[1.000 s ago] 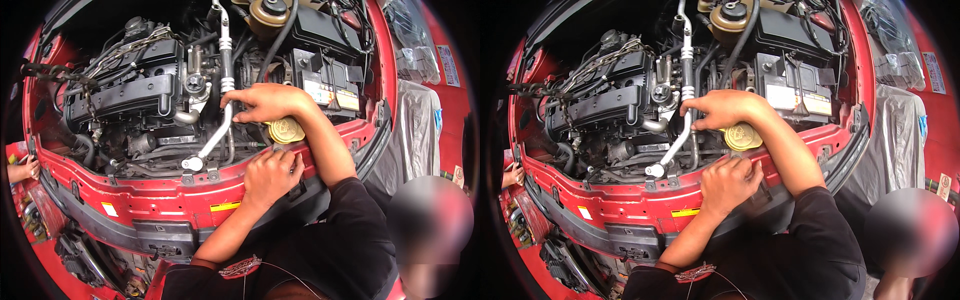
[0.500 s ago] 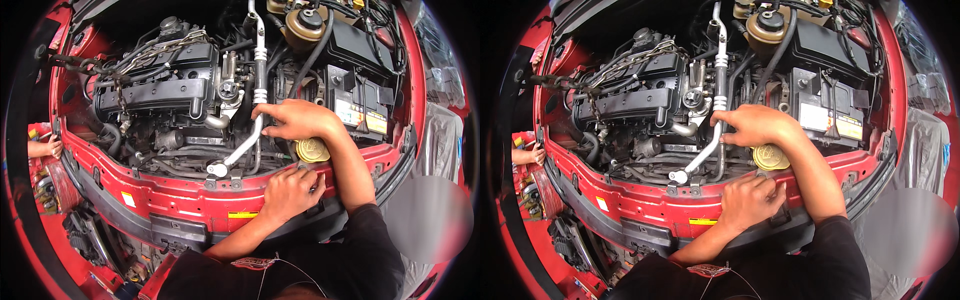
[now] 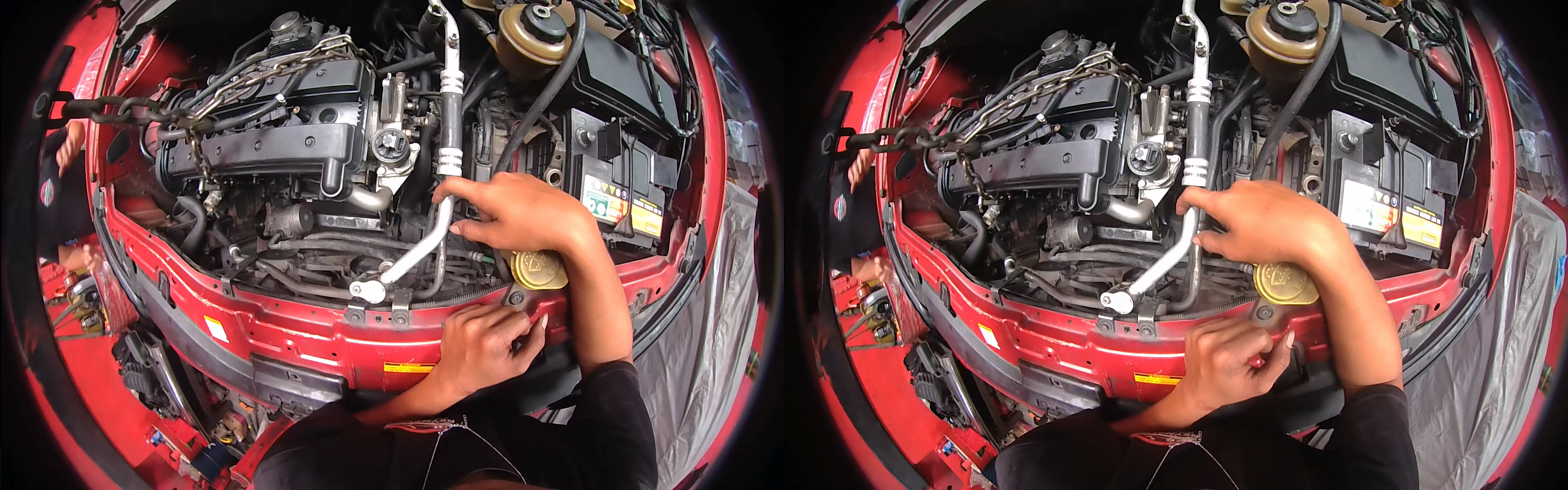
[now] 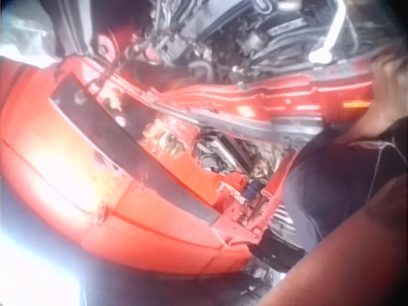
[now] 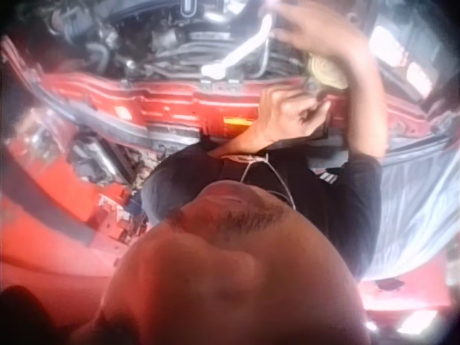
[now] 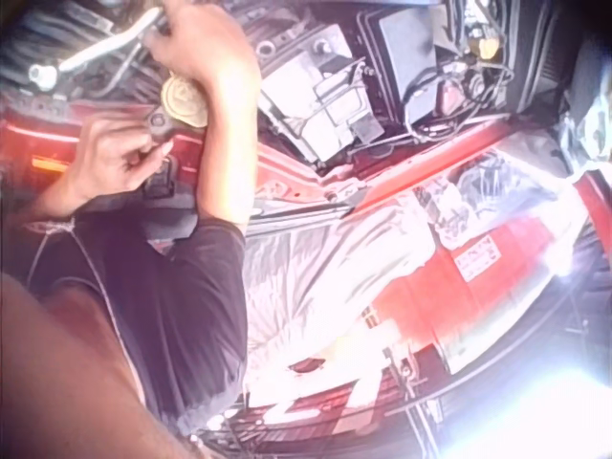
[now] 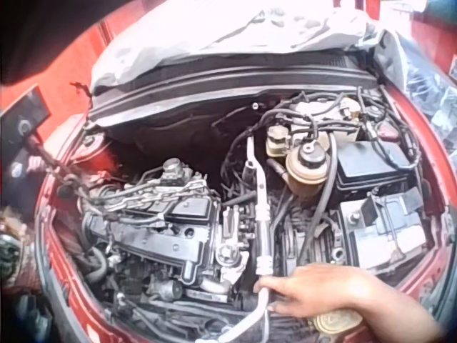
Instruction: The person works on a red car engine with the hood open, using a wrench to tighten bolts on the engine block. They adjust hoses and components within the engine bay while another person assists nearby.
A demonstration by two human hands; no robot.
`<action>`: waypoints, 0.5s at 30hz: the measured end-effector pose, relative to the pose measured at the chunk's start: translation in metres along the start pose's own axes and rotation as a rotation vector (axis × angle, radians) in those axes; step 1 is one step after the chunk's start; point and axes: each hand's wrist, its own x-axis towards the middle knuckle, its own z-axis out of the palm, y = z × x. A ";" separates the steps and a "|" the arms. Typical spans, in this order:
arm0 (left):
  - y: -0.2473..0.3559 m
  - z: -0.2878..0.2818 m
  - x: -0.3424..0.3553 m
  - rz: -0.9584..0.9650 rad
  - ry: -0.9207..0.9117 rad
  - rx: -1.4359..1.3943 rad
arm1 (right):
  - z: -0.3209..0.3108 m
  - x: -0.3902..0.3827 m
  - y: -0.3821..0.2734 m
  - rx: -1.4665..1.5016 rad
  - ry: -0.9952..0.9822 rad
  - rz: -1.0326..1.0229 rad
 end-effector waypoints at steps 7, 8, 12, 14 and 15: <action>-0.005 -0.005 -0.002 -0.014 -0.022 -0.132 | -0.016 0.003 -0.017 0.034 -0.206 0.222; -0.006 -0.004 -0.004 -0.015 -0.020 -0.148 | -0.016 0.002 -0.017 0.044 -0.208 0.213; -0.006 -0.012 -0.004 -0.047 -0.095 -0.154 | -0.015 0.003 -0.017 0.046 -0.203 0.197; -0.006 -0.014 -0.003 -0.040 -0.088 -0.157 | -0.014 0.003 -0.016 0.041 -0.200 0.190; -0.006 -0.014 -0.003 -0.036 -0.084 -0.156 | -0.013 0.003 -0.015 0.034 -0.189 0.172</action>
